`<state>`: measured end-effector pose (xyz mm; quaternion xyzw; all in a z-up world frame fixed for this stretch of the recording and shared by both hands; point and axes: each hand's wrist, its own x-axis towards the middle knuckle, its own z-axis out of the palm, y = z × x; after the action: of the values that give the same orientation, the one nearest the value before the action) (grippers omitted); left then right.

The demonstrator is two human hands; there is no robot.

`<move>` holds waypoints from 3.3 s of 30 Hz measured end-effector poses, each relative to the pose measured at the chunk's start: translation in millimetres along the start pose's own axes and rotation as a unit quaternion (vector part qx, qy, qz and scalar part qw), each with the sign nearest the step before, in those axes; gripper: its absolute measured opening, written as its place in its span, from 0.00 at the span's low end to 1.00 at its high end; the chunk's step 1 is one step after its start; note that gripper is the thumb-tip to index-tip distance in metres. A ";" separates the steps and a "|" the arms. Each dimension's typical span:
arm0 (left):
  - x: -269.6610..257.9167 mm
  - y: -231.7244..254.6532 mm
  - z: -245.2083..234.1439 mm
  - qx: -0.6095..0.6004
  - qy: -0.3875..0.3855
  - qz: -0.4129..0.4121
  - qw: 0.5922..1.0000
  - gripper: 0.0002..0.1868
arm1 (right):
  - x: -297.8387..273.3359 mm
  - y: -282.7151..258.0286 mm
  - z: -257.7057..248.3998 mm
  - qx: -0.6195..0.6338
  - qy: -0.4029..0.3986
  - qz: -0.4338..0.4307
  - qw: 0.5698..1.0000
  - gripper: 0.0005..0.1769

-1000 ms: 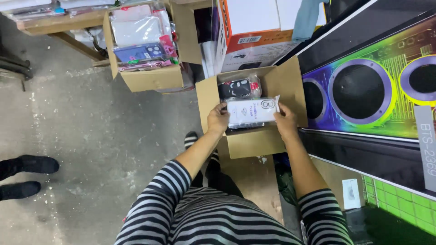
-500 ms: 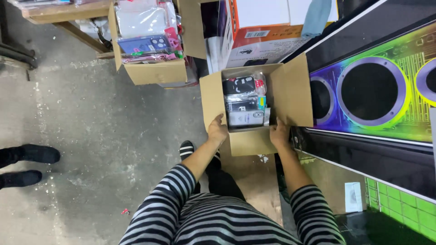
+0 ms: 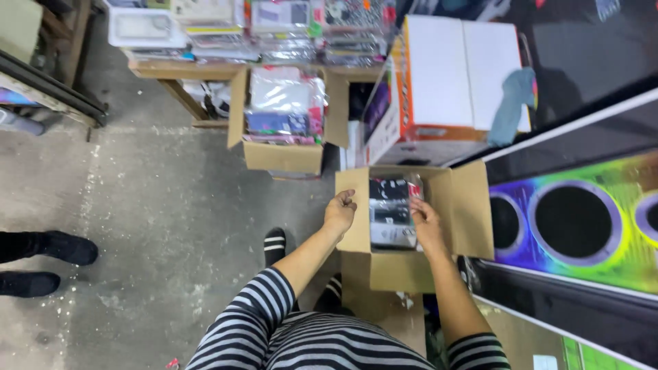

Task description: The person is sorting and organizing various mobile phone cases by taking them from a shelf and placing them into cardboard boxes.

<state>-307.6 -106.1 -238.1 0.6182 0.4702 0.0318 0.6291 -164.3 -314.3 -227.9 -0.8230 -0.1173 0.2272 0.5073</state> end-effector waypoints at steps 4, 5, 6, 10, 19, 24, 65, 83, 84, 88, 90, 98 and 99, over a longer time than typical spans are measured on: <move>33.6 15.2 -46.6 -0.042 0.003 0.005 0.999 0.23 | 31.5 -24.5 55.3 0.009 -0.023 -0.022 0.999 0.23; 42.5 19.4 -60.6 -0.057 0.002 0.015 0.998 0.23 | 34.2 -37.0 71.0 0.020 -0.031 -0.022 0.999 0.23; 52.2 24.3 -75.5 -0.071 0.001 0.025 0.997 0.23 | 37.6 -50.5 87.3 0.031 -0.040 -0.021 0.999 0.23; 120.6 41.3 -151.9 -0.082 0.016 0.032 0.996 0.17 | 43.3 -130.6 170.1 0.113 -0.046 0.032 0.992 0.23; 266.2 52.0 -318.2 -0.159 0.113 0.003 0.981 0.19 | 102.8 -216.5 327.6 0.254 -0.095 0.105 0.957 0.21; 277.3 133.1 -384.2 -0.289 0.116 -0.105 0.944 0.25 | 161.4 -251.8 377.1 0.384 -0.136 0.157 0.900 0.21; 524.4 169.7 -521.2 -0.151 0.041 0.028 0.987 0.34 | 380.2 -275.9 636.4 0.595 0.070 0.297 0.743 0.20; 491.6 208.3 -549.2 -0.150 -0.008 -0.037 0.988 0.44 | 339.3 -355.1 641.8 0.627 -0.021 0.234 0.743 0.08; 488.9 210.0 -549.9 -0.135 -0.007 -0.040 0.990 0.41 | 338.4 -352.4 641.2 0.637 -0.030 0.224 0.737 0.08; 476.2 204.5 -551.3 -0.120 -0.013 -0.036 0.992 0.44 | 330.3 -351.1 637.3 0.630 -0.042 0.206 0.748 0.07; 470.4 208.9 -549.9 -0.126 -0.009 -0.033 0.991 0.46 | 321.4 -377.9 627.1 0.644 -0.042 0.196 0.738 0.08; 359.6 288.9 -535.1 -0.120 -0.066 0.045 0.990 0.44 | 273.8 -401.1 566.3 0.703 -0.025 0.121 0.701 0.26; 350.8 296.1 -526.8 -0.140 -0.082 0.060 0.985 0.43 | 267.4 -409.5 552.3 0.702 -0.024 0.109 0.703 0.26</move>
<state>-284.7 575.0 -83.9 0.5518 0.3701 0.0843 0.7426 -188.8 418.2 -143.4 -0.2299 0.1542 0.3173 0.9070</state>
